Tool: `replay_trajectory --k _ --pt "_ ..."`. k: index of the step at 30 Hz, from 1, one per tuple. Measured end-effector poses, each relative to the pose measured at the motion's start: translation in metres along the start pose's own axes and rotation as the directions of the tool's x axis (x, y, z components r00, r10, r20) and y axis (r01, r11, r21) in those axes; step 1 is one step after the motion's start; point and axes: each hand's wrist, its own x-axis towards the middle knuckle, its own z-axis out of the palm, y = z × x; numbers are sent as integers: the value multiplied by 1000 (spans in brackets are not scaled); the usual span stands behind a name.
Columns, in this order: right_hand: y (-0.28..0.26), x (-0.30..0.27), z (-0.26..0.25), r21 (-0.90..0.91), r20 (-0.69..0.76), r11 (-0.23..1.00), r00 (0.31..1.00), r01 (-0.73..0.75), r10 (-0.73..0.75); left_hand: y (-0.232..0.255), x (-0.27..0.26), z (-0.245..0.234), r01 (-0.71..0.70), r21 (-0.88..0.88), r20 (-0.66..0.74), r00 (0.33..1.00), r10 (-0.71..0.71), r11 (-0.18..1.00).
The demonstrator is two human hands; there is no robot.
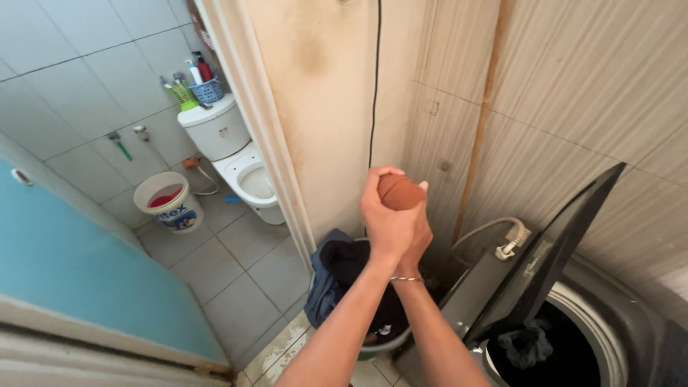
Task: Moving clothes from a basket into a washing machine and sorting them.
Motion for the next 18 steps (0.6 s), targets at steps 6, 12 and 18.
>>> replay_trajectory --k 6,12,18 --pt "-3 -3 2 -50 31 998 999 37 -35 22 2 -7 7 0 23 1000 -7 1000" --pt "-14 -8 -12 -13 58 997 996 71 -70 20 -5 -12 17 29 38 999 -18 999" --pt "-5 -1 -20 90 50 993 996 71 -76 22 -9 -7 16 25 24 1000 -17 1000"
